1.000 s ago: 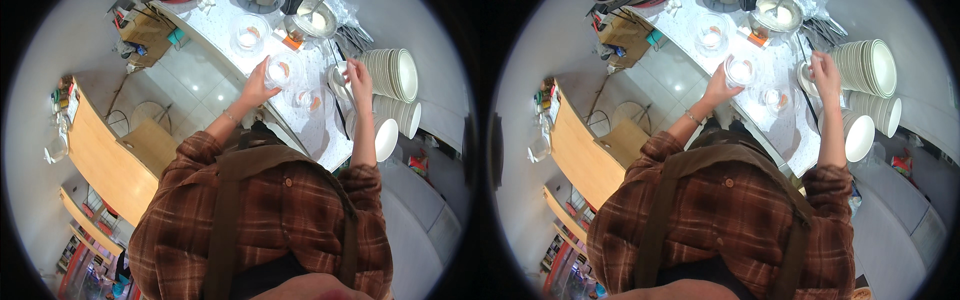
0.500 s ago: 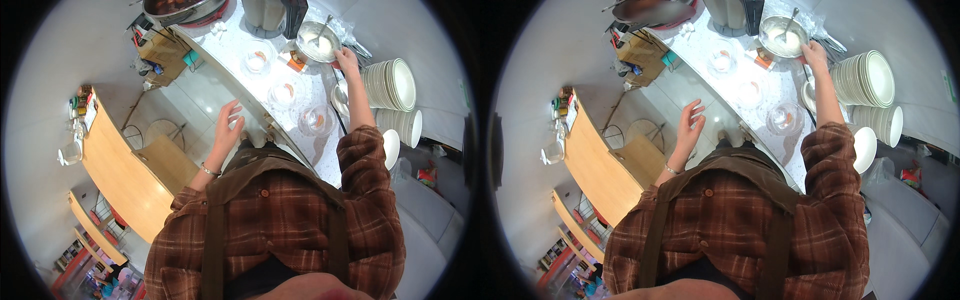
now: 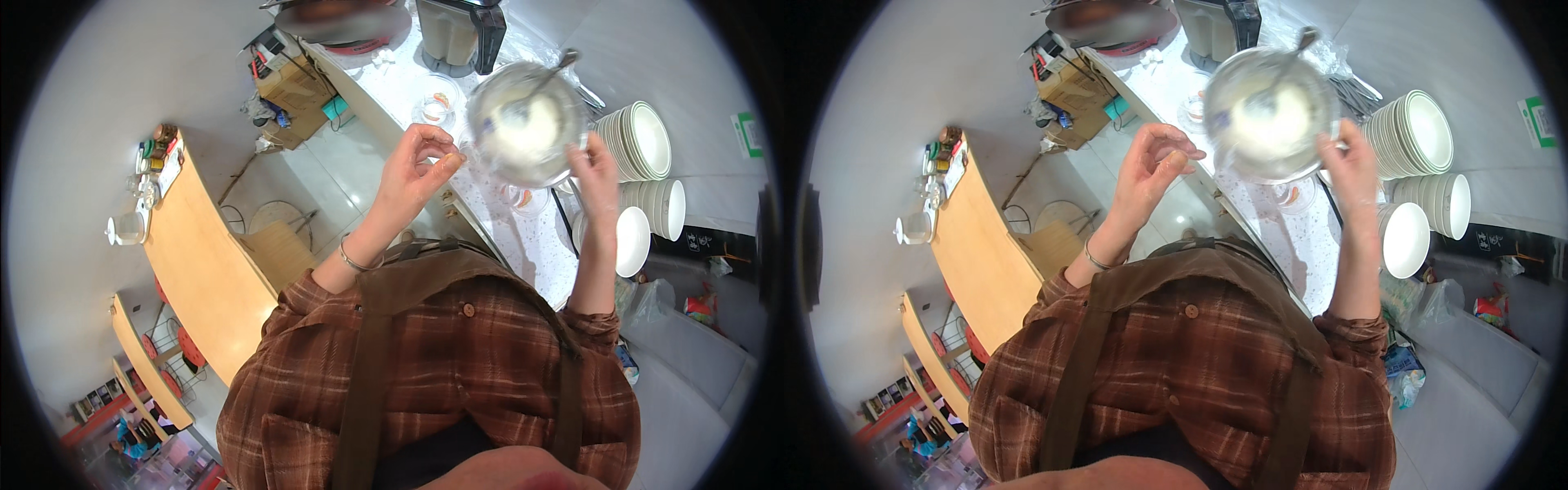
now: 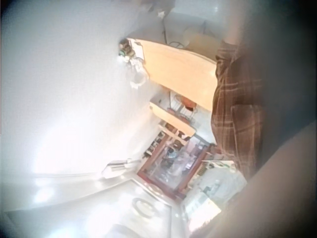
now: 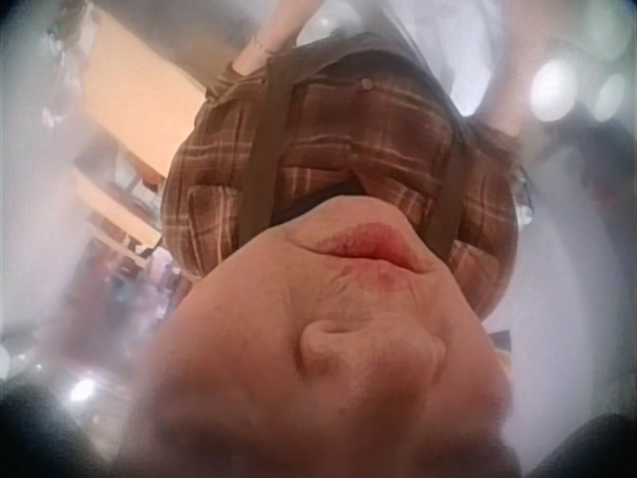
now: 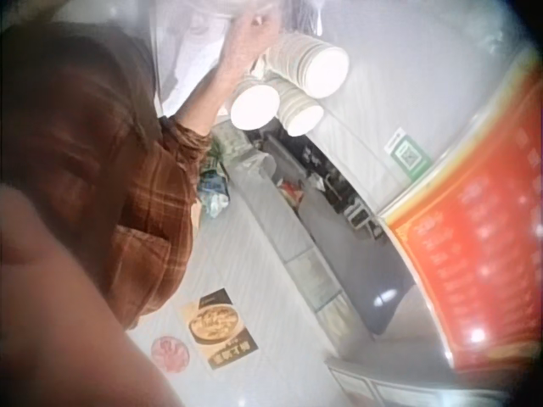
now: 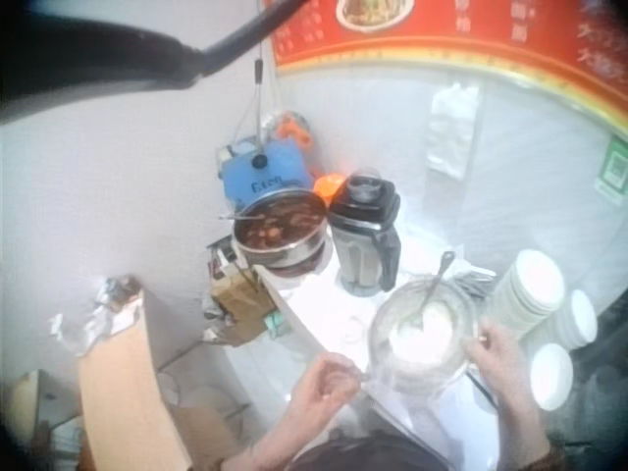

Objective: The person kneads a large mass of dough on a floured countertop, uses a dough scraper to cut and move portions, and places dough pieces onto a tray. The person also moves a bowl of filling and a metal tray, then adds a small amount of red flakes from a jar into a bowl.

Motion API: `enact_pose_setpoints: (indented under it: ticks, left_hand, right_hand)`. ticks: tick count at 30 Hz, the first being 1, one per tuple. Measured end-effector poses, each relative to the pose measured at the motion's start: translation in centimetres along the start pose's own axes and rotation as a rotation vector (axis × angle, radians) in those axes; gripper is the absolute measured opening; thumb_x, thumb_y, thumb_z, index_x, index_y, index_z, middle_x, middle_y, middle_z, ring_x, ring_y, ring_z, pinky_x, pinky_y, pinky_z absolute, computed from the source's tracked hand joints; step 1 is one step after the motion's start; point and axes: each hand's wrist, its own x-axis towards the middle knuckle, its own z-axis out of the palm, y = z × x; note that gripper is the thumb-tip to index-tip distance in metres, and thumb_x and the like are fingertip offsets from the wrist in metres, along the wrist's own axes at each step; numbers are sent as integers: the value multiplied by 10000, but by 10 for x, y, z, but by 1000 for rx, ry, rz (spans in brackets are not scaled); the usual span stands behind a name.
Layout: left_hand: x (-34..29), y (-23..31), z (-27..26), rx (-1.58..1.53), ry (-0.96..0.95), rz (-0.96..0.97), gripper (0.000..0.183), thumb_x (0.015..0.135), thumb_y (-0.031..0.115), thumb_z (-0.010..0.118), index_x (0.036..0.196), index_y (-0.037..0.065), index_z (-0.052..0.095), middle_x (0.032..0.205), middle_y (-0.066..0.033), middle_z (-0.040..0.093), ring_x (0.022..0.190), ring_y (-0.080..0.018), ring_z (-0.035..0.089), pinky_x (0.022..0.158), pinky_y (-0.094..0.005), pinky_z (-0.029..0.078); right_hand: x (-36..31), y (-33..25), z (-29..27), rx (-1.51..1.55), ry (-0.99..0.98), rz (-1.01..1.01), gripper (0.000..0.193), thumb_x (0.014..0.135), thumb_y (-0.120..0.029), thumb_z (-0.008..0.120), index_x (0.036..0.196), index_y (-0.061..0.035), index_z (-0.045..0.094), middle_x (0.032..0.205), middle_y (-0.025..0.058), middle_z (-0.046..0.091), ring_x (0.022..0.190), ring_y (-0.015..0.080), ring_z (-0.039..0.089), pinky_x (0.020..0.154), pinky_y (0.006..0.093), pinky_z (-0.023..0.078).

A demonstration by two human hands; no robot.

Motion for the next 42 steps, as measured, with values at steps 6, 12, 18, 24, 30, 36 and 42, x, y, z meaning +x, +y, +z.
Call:
enact_pose_setpoints:
  ticks: [6, 12, 18, 24, 30, 36, 42]
  left_hand:
    - [-39, 13, -36, 364, 185, -129, 181, 778, 94, 589, 719, 51, 423, 634, 19, 486, 569, -47, 478, 499, -186, 401]
    - [-70, 11, -46, 252, 285, -135, 177, 759, 55, 558, 657, 49, 414, 594, 24, 447, 534, -40, 456, 465, -184, 380]
    - [-73, 29, -49, 306, 278, -118, 174, 763, 41, 542, 656, 49, 406, 594, 18, 450, 532, -42, 456, 455, -192, 383]
    - [-72, 32, -50, 351, 274, -157, 186, 758, 36, 544, 649, 55, 394, 595, 20, 448, 527, -43, 451, 451, -192, 380]
    - [-70, 31, -58, 260, 299, -150, 188, 756, 43, 550, 648, 56, 396, 607, 7, 473, 546, -48, 468, 482, -199, 394]
    - [-66, 27, -66, 244, 359, -109, 197, 754, 43, 560, 652, 61, 392, 611, 2, 481, 530, -54, 468, 472, -197, 391]
    - [-56, 22, -70, 332, 412, -95, 211, 749, 37, 560, 637, 54, 382, 587, 14, 450, 515, -46, 462, 447, -193, 382]
  right_hand:
    - [-44, 11, 76, -17, -278, 62, 166, 810, -142, 541, 720, -30, 457, 622, -10, 423, 557, 45, 401, 484, 214, 351]
    - [-43, 15, 92, -145, -458, 40, 226, 800, -236, 582, 753, -29, 504, 610, 53, 508, 530, 92, 460, 500, 254, 392]
    - [3, -9, 100, -13, -431, -220, 335, 775, -258, 620, 1052, -78, 563, 706, -16, 504, 621, 74, 462, 595, 210, 400]
    - [7, -36, 121, 60, -600, -241, 245, 810, -209, 559, 1018, -83, 583, 701, 3, 559, 626, 73, 484, 600, 213, 403]
    - [-24, -35, 113, -216, -597, -401, 129, 832, -115, 505, 916, -35, 561, 777, 70, 596, 665, 151, 576, 609, 249, 448]
    - [-29, -26, 117, -331, -334, -794, 175, 768, -16, 531, 934, -41, 579, 794, 90, 601, 694, 196, 598, 612, 274, 474]
    - [-35, -13, 143, -337, -394, -821, 136, 747, -92, 563, 883, -84, 563, 813, 87, 584, 716, 237, 577, 589, 300, 468]
